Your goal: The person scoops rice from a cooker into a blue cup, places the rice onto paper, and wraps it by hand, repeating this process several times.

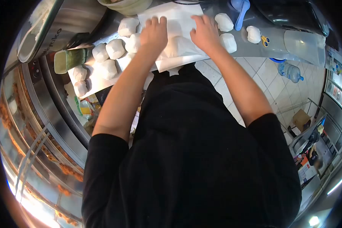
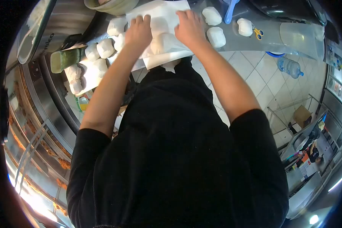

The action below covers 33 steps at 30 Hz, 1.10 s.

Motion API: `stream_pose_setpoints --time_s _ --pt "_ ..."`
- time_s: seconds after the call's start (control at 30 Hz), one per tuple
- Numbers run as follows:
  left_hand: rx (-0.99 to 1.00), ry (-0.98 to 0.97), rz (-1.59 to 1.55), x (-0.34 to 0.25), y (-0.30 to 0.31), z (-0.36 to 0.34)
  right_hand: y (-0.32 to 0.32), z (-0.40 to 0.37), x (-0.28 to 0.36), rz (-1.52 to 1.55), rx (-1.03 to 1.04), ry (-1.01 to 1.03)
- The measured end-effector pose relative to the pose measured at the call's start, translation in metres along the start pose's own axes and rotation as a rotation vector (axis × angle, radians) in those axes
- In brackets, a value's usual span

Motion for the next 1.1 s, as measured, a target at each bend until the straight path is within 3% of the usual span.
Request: stream_pose_setpoints --time_s 0.03,0.07,0.1,0.13,0.17,0.23,0.27,0.3,0.33,0.37,0.43,0.47,0.5,0.57,0.63,0.77,0.97,1.1 --pt "-0.051 -0.094 0.068 0.003 -0.004 0.009 -0.006 0.011 -0.004 0.087 -0.131 0.155" --pt "-0.057 -0.14 0.114 0.005 -0.005 0.012 -0.015 0.019 -0.013 0.09 -0.125 0.159" --pt "-0.054 -0.136 0.114 0.014 -0.016 0.014 -0.024 0.022 -0.019 -0.028 -0.159 0.353" --pt "-0.143 -0.258 0.071 0.021 -0.026 0.015 -0.024 0.024 -0.021 -0.15 -0.197 0.548" --pt "-0.234 -0.383 0.029 0.026 -0.035 0.018 -0.024 0.027 -0.026 -0.149 -0.202 0.551" --pt "-0.196 -0.393 -0.043 0.021 -0.02 0.018 -0.015 0.032 -0.022 -0.129 0.064 0.661" --pt "-0.081 -0.326 -0.084 0.018 -0.015 0.018 -0.008 0.033 -0.02 -0.128 0.057 0.664" --pt "0.031 -0.259 -0.125 0.017 -0.009 0.017 0.007 0.033 -0.011 -0.074 0.177 0.509" --pt "0.022 -0.258 -0.119 0.016 -0.001 0.013 0.016 0.034 -0.007 -0.021 0.293 0.355" --pt "0.047 -0.209 -0.231 0.017 0.009 0.01 0.021 0.037 -0.007 -0.025 0.28 0.36" --pt "0.053 -0.165 -0.337 0.022 0.022 0.004 0.023 0.044 -0.012 0.222 0.375 0.169" --pt "0.033 -0.211 -0.352 0.026 0.025 -0.001 0.023 0.042 -0.015 0.249 0.28 0.305" --pt "0.015 -0.259 -0.366 0.029 0.028 -0.006 0.029 0.038 -0.018 0.245 0.265 0.311" --pt "-0.034 -0.417 -0.292 0.026 0.034 -0.032 0.043 0.007 -0.013 0.055 0.274 0.609" --pt "-0.203 -0.568 -0.22 0.02 0.02 -0.066 0.034 -0.034 -0.019 -0.035 0.094 0.758" --pt "-0.173 -0.552 -0.264 0.017 -0.038 -0.085 -0.018 -0.062 -0.042 0.015 -0.006 0.796" --pt "-0.182 -0.465 -0.461 0.021 -0.029 -0.107 -0.002 -0.081 -0.038 0.15 -0.047 0.665" --pt "-0.071 -0.434 -0.374 0.032 -0.039 -0.09 -0.01 -0.076 -0.037 0.056 0.008 0.632"
Point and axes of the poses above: each hand's wrist, its own z-axis towards the middle knuckle, its own y-axis out of the back of the hand, x = y × z, the point moved 2 cm from there along z, towards the middle knuckle, and after that the axes turned 1 degree about -x, right-handed, at the moved point
